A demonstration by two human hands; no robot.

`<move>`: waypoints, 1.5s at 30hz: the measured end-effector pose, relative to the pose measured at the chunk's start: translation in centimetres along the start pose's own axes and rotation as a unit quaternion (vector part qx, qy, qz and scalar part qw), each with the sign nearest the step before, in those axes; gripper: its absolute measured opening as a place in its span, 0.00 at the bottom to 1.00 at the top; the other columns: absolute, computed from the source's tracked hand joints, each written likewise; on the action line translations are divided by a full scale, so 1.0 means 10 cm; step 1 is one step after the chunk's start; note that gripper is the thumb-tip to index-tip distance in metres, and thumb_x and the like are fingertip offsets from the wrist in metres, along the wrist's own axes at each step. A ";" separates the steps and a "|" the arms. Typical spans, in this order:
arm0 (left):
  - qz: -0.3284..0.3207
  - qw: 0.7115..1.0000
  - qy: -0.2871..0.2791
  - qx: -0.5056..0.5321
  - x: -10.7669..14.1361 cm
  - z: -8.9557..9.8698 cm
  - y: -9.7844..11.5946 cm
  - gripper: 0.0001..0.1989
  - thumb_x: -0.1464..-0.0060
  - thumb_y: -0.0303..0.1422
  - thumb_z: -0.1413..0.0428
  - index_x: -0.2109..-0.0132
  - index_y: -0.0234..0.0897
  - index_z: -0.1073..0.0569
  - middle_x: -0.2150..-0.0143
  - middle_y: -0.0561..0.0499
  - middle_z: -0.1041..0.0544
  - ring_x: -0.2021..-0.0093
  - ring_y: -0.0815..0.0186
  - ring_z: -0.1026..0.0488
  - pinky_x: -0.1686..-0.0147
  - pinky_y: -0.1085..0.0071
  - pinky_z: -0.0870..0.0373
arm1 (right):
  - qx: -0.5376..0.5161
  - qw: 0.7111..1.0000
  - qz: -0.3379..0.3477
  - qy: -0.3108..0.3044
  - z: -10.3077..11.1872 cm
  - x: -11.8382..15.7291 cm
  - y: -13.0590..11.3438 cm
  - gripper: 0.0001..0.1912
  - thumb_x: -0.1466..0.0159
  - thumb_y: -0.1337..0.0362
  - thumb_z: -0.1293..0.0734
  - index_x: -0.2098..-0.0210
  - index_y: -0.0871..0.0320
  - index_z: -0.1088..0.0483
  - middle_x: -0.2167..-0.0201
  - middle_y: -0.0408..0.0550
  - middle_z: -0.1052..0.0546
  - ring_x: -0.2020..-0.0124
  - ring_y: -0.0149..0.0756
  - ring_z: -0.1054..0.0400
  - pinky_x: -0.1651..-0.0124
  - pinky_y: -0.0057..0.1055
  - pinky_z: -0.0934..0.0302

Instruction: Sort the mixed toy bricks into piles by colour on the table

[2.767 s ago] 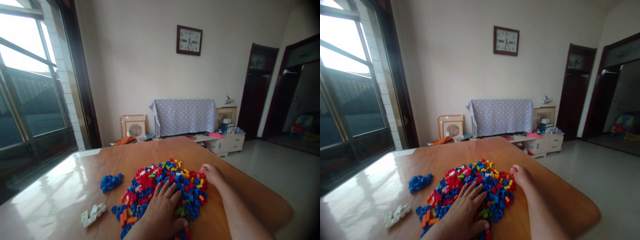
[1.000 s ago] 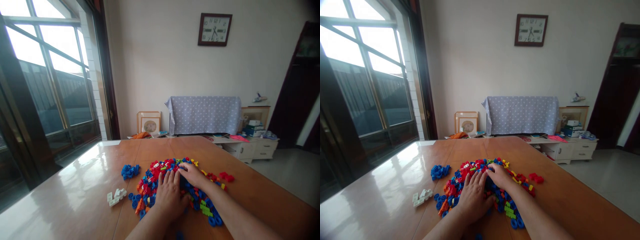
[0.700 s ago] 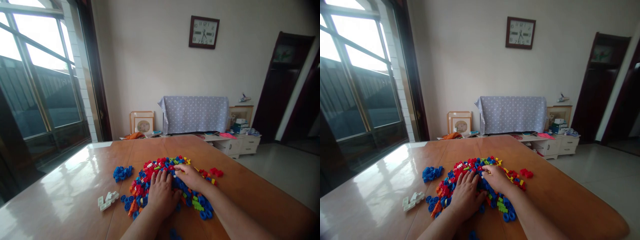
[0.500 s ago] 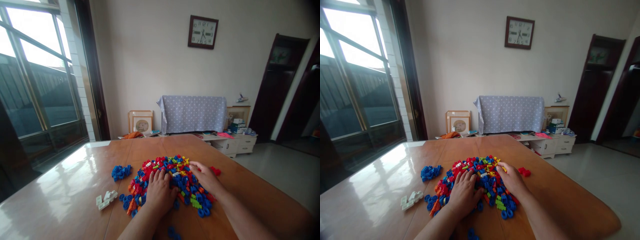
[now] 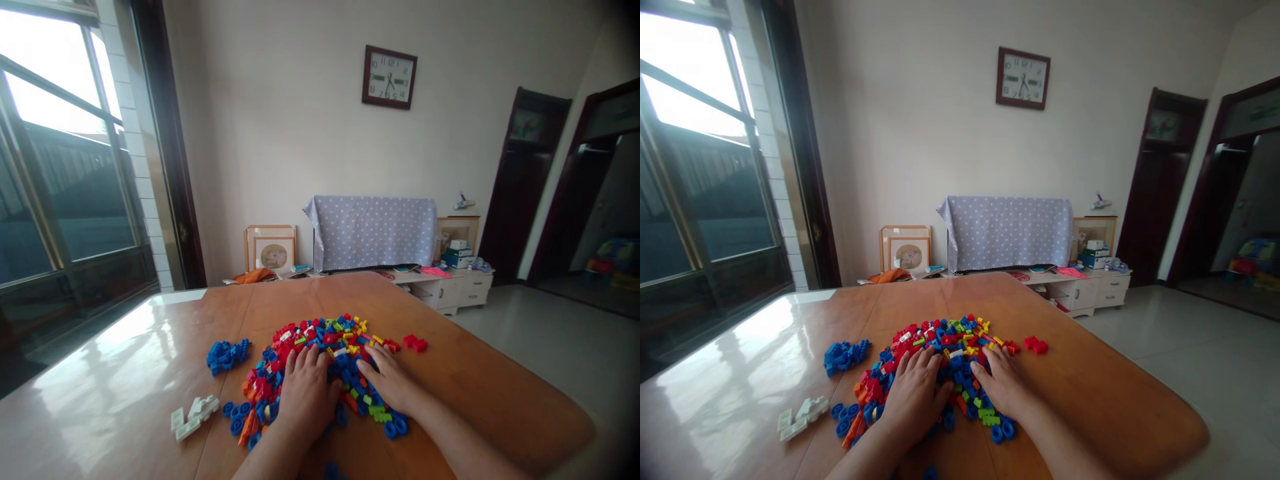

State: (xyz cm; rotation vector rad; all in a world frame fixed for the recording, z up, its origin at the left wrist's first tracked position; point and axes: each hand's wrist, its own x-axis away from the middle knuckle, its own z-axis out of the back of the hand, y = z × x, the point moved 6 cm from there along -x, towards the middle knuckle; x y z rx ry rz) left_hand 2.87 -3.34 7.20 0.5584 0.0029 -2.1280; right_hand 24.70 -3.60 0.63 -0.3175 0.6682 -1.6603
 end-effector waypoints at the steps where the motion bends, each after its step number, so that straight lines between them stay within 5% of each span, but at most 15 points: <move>1: -0.001 1.000 0.000 0.001 0.00 0.00 0.00 0.23 0.42 0.43 0.48 0.42 0.42 0.29 0.36 0.44 0.33 0.35 0.49 0.40 0.33 0.48 0.55 | -0.009 1.000 0.016 -0.007 -0.02 -0.04 -0.07 0.40 0.36 0.36 0.44 0.35 0.56 0.37 0.31 0.54 0.42 0.28 0.52 0.58 0.29 0.49 0.60; 10: -0.004 1.000 -0.004 0.004 -0.01 -0.01 -0.01 0.23 0.42 0.40 0.48 0.41 0.42 0.30 0.35 0.44 0.33 0.34 0.49 0.41 0.33 0.49 0.55 | -0.115 0.989 0.094 0.024 -0.01 -0.27 -0.43 0.36 0.35 0.39 0.43 0.38 0.55 0.34 0.37 0.53 0.32 0.34 0.46 0.42 0.33 0.43 0.50; 16: -0.004 1.000 -0.016 0.011 0.00 0.00 0.01 0.24 0.42 0.42 0.48 0.40 0.42 0.30 0.36 0.44 0.33 0.34 0.49 0.41 0.32 0.50 0.56 | -0.112 0.986 0.023 0.124 0.38 -0.49 -0.14 0.31 0.31 0.43 0.49 0.44 0.56 0.31 0.45 0.54 0.25 0.42 0.43 0.32 0.40 0.37 0.40; 24: 0.006 0.999 -0.033 0.031 -0.01 0.03 0.02 0.26 0.44 0.43 0.47 0.39 0.42 0.30 0.35 0.45 0.33 0.32 0.49 0.44 0.31 0.48 0.58 | -0.041 0.996 -0.022 0.080 0.26 -0.62 0.18 0.27 0.33 0.45 0.45 0.53 0.58 0.26 0.53 0.55 0.21 0.49 0.46 0.28 0.46 0.40 0.37; 31: 0.005 0.998 -0.033 0.050 0.00 0.02 0.02 0.27 0.45 0.43 0.46 0.39 0.44 0.30 0.36 0.46 0.32 0.33 0.49 0.43 0.32 0.49 0.57 | -0.208 0.972 0.063 0.092 0.19 -0.56 -0.05 0.29 0.32 0.44 0.46 0.47 0.56 0.28 0.47 0.50 0.23 0.44 0.41 0.30 0.40 0.37 0.38; 34: -0.002 0.998 -0.037 0.057 -0.01 0.04 0.03 0.26 0.46 0.42 0.46 0.40 0.44 0.30 0.39 0.47 0.30 0.36 0.50 0.40 0.34 0.51 0.50 | -0.201 0.972 0.037 0.113 0.21 -0.53 -0.01 0.29 0.34 0.42 0.44 0.49 0.57 0.26 0.51 0.52 0.21 0.46 0.45 0.28 0.42 0.39 0.35; 38: -0.015 0.996 -0.054 0.072 -0.02 0.07 0.05 0.22 0.47 0.39 0.45 0.44 0.47 0.28 0.44 0.47 0.28 0.42 0.52 0.36 0.42 0.57 0.38 | -0.203 0.976 0.056 0.060 0.12 -0.48 -0.06 0.30 0.35 0.42 0.43 0.49 0.57 0.26 0.51 0.52 0.21 0.46 0.46 0.28 0.43 0.40 0.34; 45: -0.015 0.998 -0.050 0.042 -0.03 0.16 0.00 0.12 0.43 0.37 0.47 0.54 0.42 0.26 0.52 0.45 0.26 0.51 0.54 0.32 0.51 0.59 0.33 | -0.142 0.982 0.115 0.042 0.13 -0.36 -0.37 0.26 0.36 0.45 0.40 0.48 0.53 0.26 0.48 0.51 0.22 0.45 0.47 0.30 0.40 0.43 0.38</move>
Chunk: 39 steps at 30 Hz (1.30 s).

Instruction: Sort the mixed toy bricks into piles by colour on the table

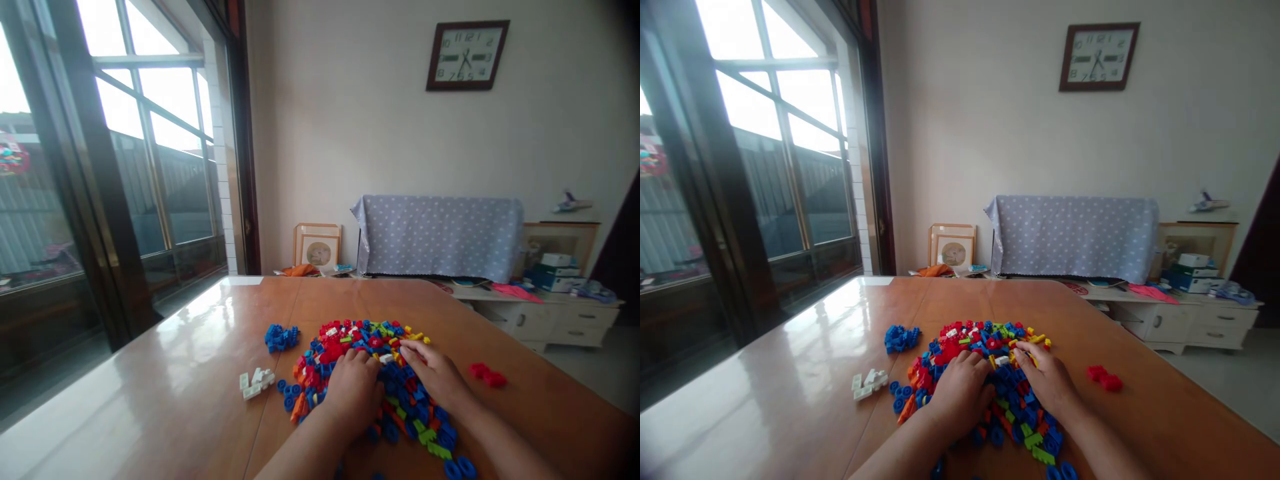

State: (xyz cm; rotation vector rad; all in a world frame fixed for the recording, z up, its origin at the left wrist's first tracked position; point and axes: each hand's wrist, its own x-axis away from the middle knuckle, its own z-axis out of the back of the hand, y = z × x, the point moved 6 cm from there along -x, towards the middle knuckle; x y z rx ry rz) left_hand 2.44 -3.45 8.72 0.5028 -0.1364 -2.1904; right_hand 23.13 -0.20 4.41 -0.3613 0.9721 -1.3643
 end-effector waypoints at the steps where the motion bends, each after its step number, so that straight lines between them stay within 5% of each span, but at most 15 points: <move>1: 0.005 1.000 0.003 -0.004 0.00 0.02 -0.02 0.11 0.43 0.37 0.48 0.55 0.41 0.26 0.53 0.44 0.25 0.51 0.54 0.32 0.52 0.60 0.33 | 0.010 1.000 0.009 -0.008 -0.02 0.01 -0.06 0.25 0.35 0.45 0.40 0.48 0.53 0.26 0.47 0.51 0.22 0.44 0.47 0.30 0.40 0.43 0.38; 16: 0.106 0.990 0.086 -0.022 0.01 0.23 -0.50 0.17 0.40 0.34 0.52 0.46 0.44 0.28 0.48 0.44 0.25 0.46 0.52 0.32 0.48 0.56 0.35 | 0.110 0.984 0.110 -0.089 -0.44 0.02 -0.53 0.24 0.36 0.49 0.38 0.46 0.52 0.26 0.41 0.51 0.28 0.37 0.48 0.38 0.33 0.47 0.47; 29: 0.114 0.972 0.170 0.114 -0.01 0.30 -0.72 0.14 0.37 0.34 0.53 0.53 0.40 0.24 0.55 0.46 0.22 0.52 0.60 0.28 0.52 0.67 0.33 | 0.030 0.996 0.079 0.021 -0.43 0.09 -0.64 0.20 0.34 0.51 0.40 0.50 0.52 0.26 0.49 0.49 0.22 0.45 0.43 0.30 0.41 0.40 0.37; 33: 0.133 0.941 0.188 0.249 -0.04 0.26 -0.84 0.14 0.38 0.36 0.51 0.54 0.37 0.23 0.57 0.46 0.21 0.55 0.61 0.26 0.55 0.68 0.31 | 0.039 0.994 0.087 0.052 -0.36 0.14 -0.61 0.19 0.34 0.52 0.40 0.52 0.50 0.25 0.51 0.48 0.21 0.48 0.43 0.29 0.43 0.39 0.36; 39: 0.136 0.841 0.139 0.506 -0.13 0.10 -0.85 0.17 0.43 0.38 0.46 0.52 0.31 0.24 0.62 0.46 0.21 0.63 0.65 0.25 0.62 0.71 0.30 | 0.062 0.989 0.113 0.069 -0.31 0.17 -0.66 0.18 0.33 0.53 0.41 0.52 0.51 0.25 0.52 0.50 0.21 0.49 0.43 0.29 0.44 0.39 0.36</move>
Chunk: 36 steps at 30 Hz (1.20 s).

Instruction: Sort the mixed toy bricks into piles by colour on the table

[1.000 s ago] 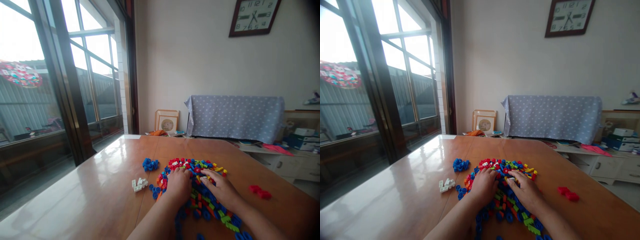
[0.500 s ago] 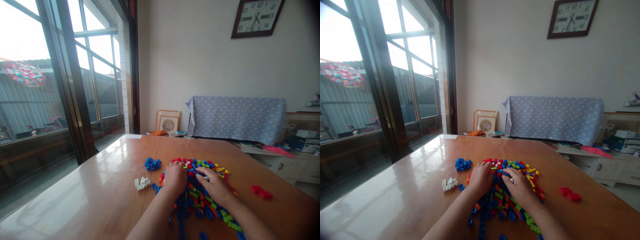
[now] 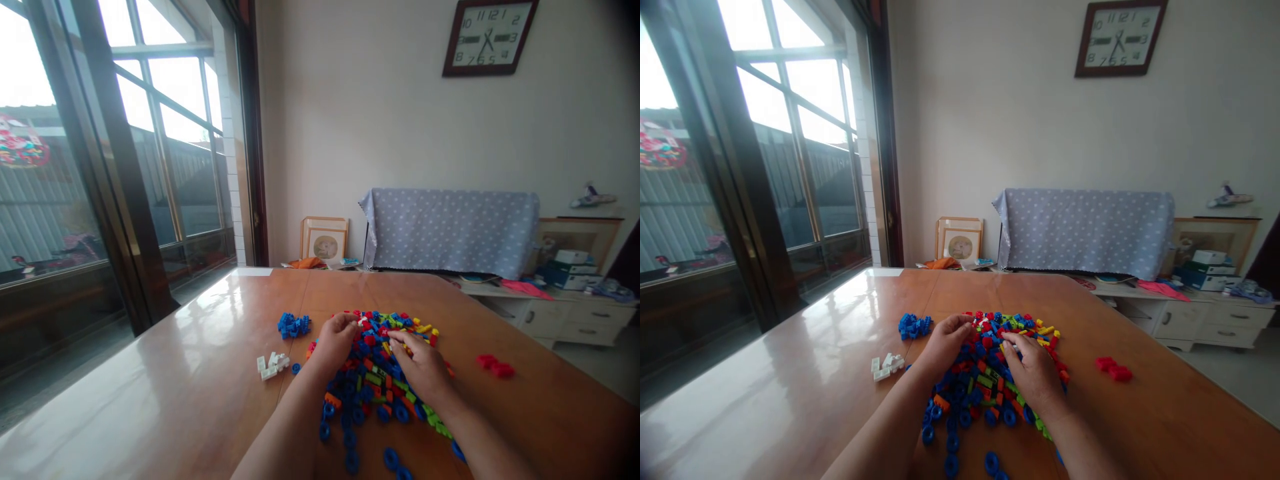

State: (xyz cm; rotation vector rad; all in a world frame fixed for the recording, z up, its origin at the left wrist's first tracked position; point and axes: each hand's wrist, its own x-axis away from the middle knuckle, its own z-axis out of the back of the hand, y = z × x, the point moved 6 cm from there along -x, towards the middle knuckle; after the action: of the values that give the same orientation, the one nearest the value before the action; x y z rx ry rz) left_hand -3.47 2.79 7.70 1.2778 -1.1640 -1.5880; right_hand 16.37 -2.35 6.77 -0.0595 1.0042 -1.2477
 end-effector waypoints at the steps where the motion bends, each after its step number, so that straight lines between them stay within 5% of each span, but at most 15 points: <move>1: 0.000 1.000 -0.001 0.025 -0.01 0.00 0.00 0.17 0.43 0.38 0.45 0.52 0.30 0.25 0.63 0.46 0.21 0.63 0.65 0.25 0.61 0.71 0.30 | 0.005 1.000 0.008 0.001 0.01 0.00 -0.01 0.17 0.33 0.54 0.41 0.52 0.52 0.25 0.52 0.50 0.21 0.49 0.44 0.29 0.44 0.39 0.36; 4: -0.007 1.000 0.023 0.010 -0.03 0.07 -0.02 0.17 0.44 0.38 0.45 0.53 0.31 0.24 0.63 0.46 0.21 0.64 0.65 0.25 0.62 0.71 0.30 | 0.012 1.000 0.029 0.004 0.05 0.02 -0.03 0.17 0.32 0.55 0.41 0.53 0.53 0.25 0.54 0.51 0.20 0.50 0.44 0.28 0.45 0.41 0.36; 10: -0.051 0.962 0.069 -0.260 -0.02 0.27 0.04 0.13 0.43 0.35 0.47 0.55 0.37 0.23 0.62 0.48 0.21 0.62 0.64 0.26 0.63 0.72 0.35 | 0.023 0.999 0.026 -0.009 0.10 0.02 0.04 0.17 0.33 0.56 0.40 0.50 0.52 0.26 0.54 0.49 0.20 0.52 0.42 0.27 0.47 0.39 0.34; 17: -0.060 0.895 -0.035 -0.440 0.06 0.16 0.10 0.08 0.49 0.32 0.44 0.62 0.39 0.23 0.61 0.48 0.22 0.60 0.61 0.28 0.62 0.72 0.36 | 0.100 0.985 0.070 -0.125 -0.04 0.09 -0.03 0.21 0.37 0.52 0.35 0.47 0.49 0.26 0.47 0.50 0.24 0.45 0.48 0.33 0.41 0.46 0.41; 26: -0.083 0.867 -0.052 -0.489 0.09 0.07 0.08 0.15 0.53 0.27 0.46 0.57 0.44 0.23 0.56 0.49 0.22 0.55 0.57 0.29 0.57 0.69 0.36 | 0.096 0.987 0.063 -0.114 -0.13 0.07 0.13 0.19 0.36 0.58 0.36 0.47 0.53 0.25 0.47 0.52 0.25 0.44 0.46 0.34 0.41 0.44 0.41; 36: -0.085 0.895 0.001 -0.437 0.01 0.17 0.04 0.15 0.48 0.29 0.47 0.54 0.43 0.23 0.55 0.48 0.21 0.53 0.60 0.28 0.54 0.70 0.36 | 0.092 0.990 0.063 -0.090 -0.14 0.06 0.17 0.18 0.35 0.58 0.37 0.49 0.54 0.25 0.50 0.53 0.24 0.46 0.47 0.33 0.42 0.45 0.40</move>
State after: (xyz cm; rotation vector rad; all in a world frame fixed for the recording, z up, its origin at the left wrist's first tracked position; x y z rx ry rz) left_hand -5.16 2.89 8.19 0.7697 -0.2247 -1.9010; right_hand 16.73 -1.58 4.64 0.0341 0.7221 -1.1917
